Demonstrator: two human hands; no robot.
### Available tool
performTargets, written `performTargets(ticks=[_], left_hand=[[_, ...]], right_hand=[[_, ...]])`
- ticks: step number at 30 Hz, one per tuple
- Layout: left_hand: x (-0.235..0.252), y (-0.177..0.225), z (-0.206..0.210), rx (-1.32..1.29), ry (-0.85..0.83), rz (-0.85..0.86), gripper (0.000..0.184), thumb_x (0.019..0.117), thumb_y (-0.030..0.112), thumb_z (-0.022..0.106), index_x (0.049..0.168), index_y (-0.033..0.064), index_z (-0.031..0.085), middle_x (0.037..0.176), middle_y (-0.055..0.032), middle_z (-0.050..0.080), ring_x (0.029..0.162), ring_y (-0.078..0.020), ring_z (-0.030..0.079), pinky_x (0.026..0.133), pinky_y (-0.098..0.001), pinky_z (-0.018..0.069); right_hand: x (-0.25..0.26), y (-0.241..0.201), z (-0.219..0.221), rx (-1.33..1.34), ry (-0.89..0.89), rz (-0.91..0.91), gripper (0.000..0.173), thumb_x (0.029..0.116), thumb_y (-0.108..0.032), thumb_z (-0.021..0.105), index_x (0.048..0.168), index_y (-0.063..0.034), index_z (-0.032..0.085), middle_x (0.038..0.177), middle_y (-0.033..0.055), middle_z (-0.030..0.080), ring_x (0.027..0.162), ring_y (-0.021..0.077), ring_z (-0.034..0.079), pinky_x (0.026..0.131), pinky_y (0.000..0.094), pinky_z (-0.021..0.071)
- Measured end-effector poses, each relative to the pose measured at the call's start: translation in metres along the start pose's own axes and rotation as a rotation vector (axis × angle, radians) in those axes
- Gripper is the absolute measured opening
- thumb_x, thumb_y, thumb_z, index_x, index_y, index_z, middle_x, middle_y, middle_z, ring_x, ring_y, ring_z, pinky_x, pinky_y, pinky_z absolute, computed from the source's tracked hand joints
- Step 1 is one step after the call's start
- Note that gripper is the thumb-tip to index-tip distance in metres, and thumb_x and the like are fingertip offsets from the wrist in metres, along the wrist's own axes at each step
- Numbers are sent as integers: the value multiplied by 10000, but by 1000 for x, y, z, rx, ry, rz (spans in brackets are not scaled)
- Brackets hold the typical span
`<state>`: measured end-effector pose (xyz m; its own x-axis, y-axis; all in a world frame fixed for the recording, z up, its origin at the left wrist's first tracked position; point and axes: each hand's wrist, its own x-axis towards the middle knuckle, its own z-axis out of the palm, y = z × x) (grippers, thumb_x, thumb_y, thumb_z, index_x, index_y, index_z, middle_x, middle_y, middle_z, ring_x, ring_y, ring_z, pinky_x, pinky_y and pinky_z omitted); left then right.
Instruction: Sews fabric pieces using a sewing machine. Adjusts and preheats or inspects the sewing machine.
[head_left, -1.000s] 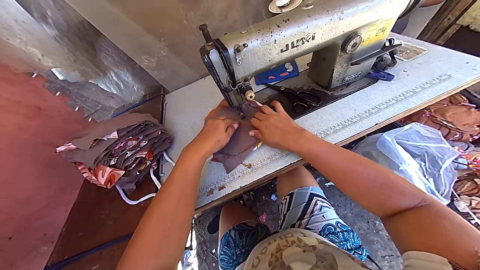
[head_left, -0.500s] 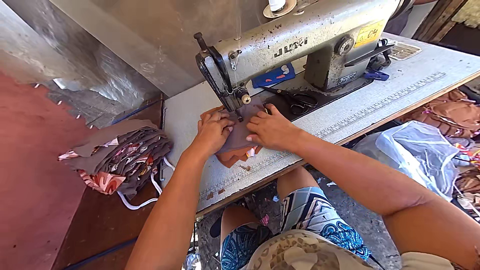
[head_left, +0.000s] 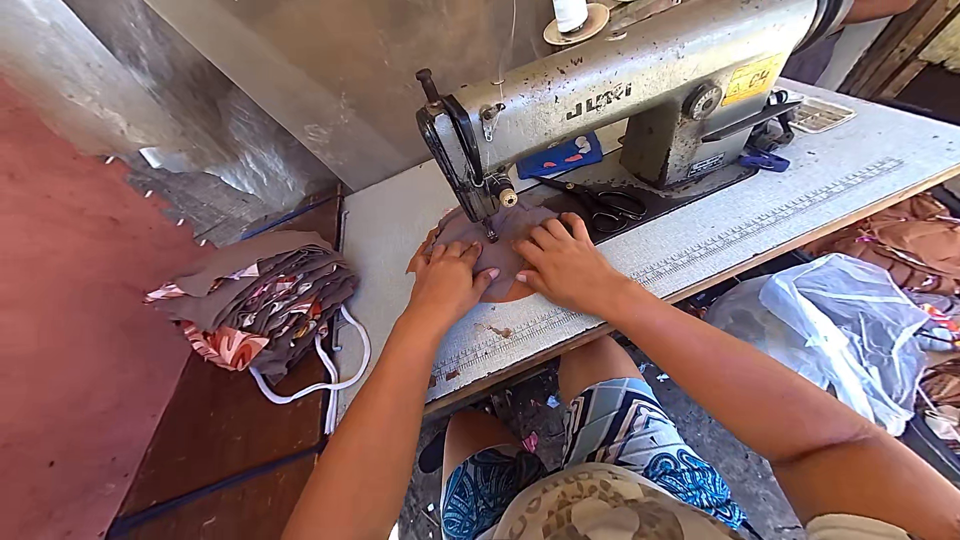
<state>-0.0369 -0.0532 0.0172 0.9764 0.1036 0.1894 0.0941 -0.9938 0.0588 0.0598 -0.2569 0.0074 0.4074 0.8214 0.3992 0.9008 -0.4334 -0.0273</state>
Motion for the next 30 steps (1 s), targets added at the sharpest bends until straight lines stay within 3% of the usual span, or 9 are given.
performTargets(ticks=[4,13,16,19,22,25,28,30], left_hand=[[6,2,3,50,-4,-35,590,1044,500,523,1443,69,580,1438,-160,588,1342,-400,518,1095,-678,331],[27,-6,-2,-15,-154,-137,669,1067,508,464,1563,61,419,1592,-162,441,1458,-380,419,1161,-643,273],[25,-11,7,-80,-105,-136,665,1072,497,459,1580,74,392,1613,-149,414,1482,-365,388,1178,-637,254],[18,-21,30,-205,47,-90,618,1096,473,375,1588,100,387,1640,-127,374,1513,-339,343,1195,-644,212],[17,-24,34,-290,150,-95,571,1105,434,364,1541,79,464,1594,-158,438,1493,-352,378,1198,-634,226],[12,-25,33,-327,293,-120,469,1076,372,486,1421,78,605,1522,-172,515,1460,-408,393,1156,-668,271],[7,-31,32,-349,415,-109,403,1042,341,552,1353,111,666,1506,-150,532,1425,-418,425,1089,-699,325],[10,-32,34,-354,447,-60,425,1026,358,543,1341,105,674,1490,-171,546,1404,-446,447,1059,-734,326]], right_hand=[[-16,2,-7,11,-15,-1,395,996,-388,615,1271,-112,677,1358,158,619,1359,378,515,1140,687,291],[-50,19,-16,94,23,87,421,984,-373,639,1315,-114,667,1403,184,595,1397,401,477,1162,677,263],[-58,26,-15,131,80,91,421,989,-383,614,1318,-126,672,1397,168,604,1395,400,477,1159,668,273],[-64,30,-10,193,133,131,434,1004,-400,566,1316,-118,676,1375,157,615,1381,404,476,1144,664,288],[-66,29,-5,180,206,137,464,1021,-447,510,1311,-127,680,1358,140,630,1361,397,496,1126,653,315],[-70,34,-7,241,333,112,463,1021,-464,512,1293,-139,698,1372,123,636,1340,380,518,1083,647,352],[-67,66,-45,277,487,169,495,1022,-435,521,1307,-63,680,1388,184,618,1322,404,527,1078,650,373],[-61,105,-87,215,630,300,503,1034,-391,494,1305,3,650,1351,232,623,1288,419,541,1100,607,381]])
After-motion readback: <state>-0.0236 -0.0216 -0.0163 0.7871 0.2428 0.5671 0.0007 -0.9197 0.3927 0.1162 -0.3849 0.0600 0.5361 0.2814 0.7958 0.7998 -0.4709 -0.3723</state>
